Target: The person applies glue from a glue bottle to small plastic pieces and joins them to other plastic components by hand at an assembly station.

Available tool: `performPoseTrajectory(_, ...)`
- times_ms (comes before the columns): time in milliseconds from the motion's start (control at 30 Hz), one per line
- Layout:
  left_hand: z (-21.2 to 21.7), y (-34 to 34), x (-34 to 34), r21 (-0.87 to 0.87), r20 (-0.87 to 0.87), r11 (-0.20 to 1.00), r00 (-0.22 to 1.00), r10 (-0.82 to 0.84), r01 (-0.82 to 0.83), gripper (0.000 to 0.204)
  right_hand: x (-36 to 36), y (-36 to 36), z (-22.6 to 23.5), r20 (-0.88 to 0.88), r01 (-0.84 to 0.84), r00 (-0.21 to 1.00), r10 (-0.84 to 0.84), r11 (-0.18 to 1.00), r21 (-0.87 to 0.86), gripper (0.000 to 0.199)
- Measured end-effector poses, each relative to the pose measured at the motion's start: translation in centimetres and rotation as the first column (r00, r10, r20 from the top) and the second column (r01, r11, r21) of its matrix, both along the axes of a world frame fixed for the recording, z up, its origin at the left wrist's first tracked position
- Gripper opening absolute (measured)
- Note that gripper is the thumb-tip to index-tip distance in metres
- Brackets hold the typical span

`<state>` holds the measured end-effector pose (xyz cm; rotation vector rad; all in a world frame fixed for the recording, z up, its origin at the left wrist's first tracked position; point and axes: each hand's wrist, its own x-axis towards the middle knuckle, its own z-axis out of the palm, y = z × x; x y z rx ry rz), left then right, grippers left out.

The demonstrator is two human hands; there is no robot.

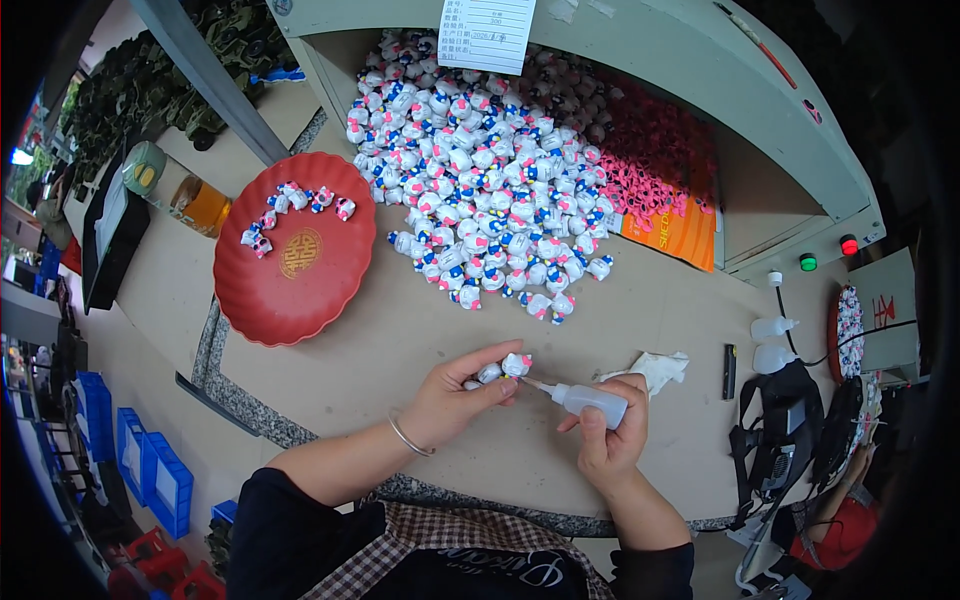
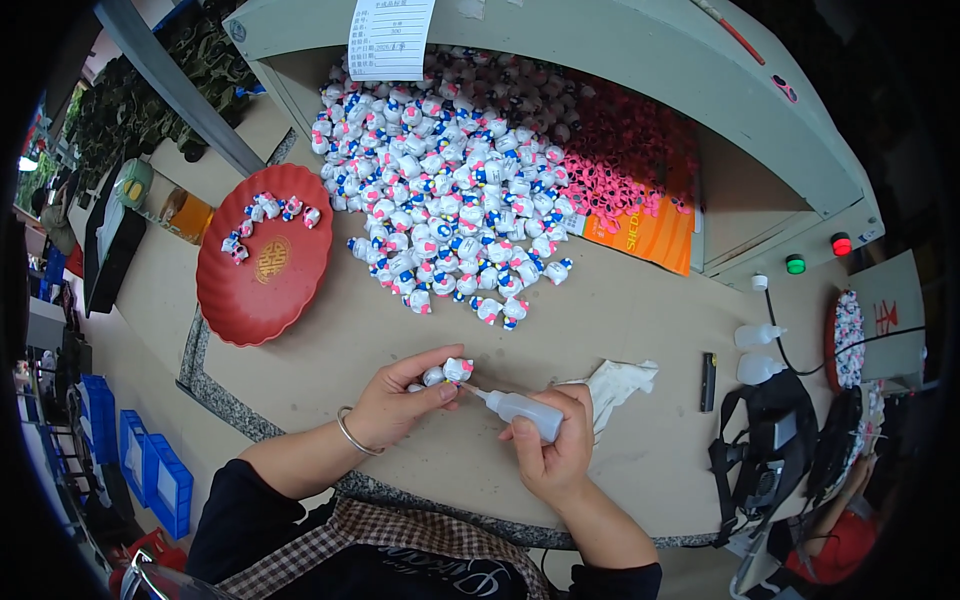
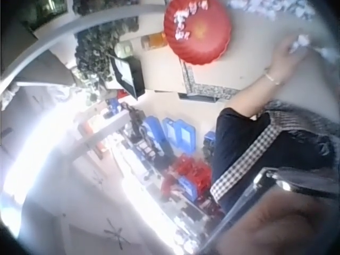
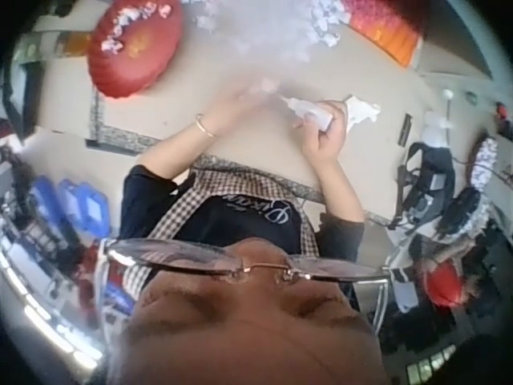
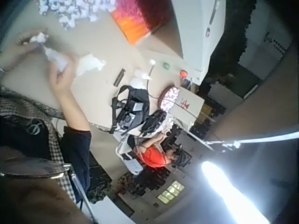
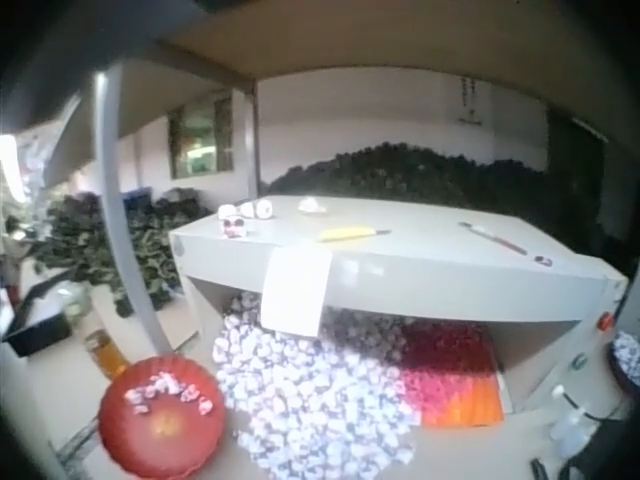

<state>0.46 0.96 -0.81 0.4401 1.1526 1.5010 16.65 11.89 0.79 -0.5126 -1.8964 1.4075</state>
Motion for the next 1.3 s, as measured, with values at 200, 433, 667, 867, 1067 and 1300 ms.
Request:
performPoseTrajectory(200, 0.2, 0.2, 0.0, -0.015, -0.050, 1.000, 0.999, 0.011, -0.012, 0.041, 0.2, 0.3, 0.1, -0.032, 0.016, 0.999, -0.015, 1.000, 0.003, 0.021)
performPoseTrajectory(433, 0.7, 0.2, -0.1, -0.038, 0.063, 0.999, 0.998, 0.009, -0.007, 0.041, 0.3, 1.8, 2.5, -0.001, 0.176, 0.979, -0.205, 0.845, -0.505, 0.020)
performPoseTrajectory(667, 0.6, 0.1, -0.2, -0.046, 0.149, 0.999, 0.989, -0.018, 0.025, 0.042, -1.6, 8.5, 2.1, 0.177, 0.238, 0.966, -0.189, 0.917, -0.320, 0.016)
performPoseTrajectory(867, 1.0, 0.4, -0.1, -0.051, 0.184, 0.999, 0.983, 0.005, 0.004, 0.043, -4.9, 16.4, -1.0, 0.198, 0.219, 0.837, -0.509, 0.645, 0.733, 0.017)
performPoseTrajectory(1067, 1.0, 0.3, -0.5, -0.053, 0.182, 0.998, 0.983, -0.014, 0.024, 0.042, -6.8, 16.6, -1.2, 0.477, -0.010, 0.676, -0.562, 0.641, 0.768, 0.026)
performPoseTrajectory(1300, 0.9, 0.2, -0.2, -0.035, 0.153, 0.998, 0.987, -0.038, 0.044, 0.041, -5.9, 17.4, -1.3, 0.491, -0.080, 0.687, -0.535, 0.616, 0.783, 0.024)
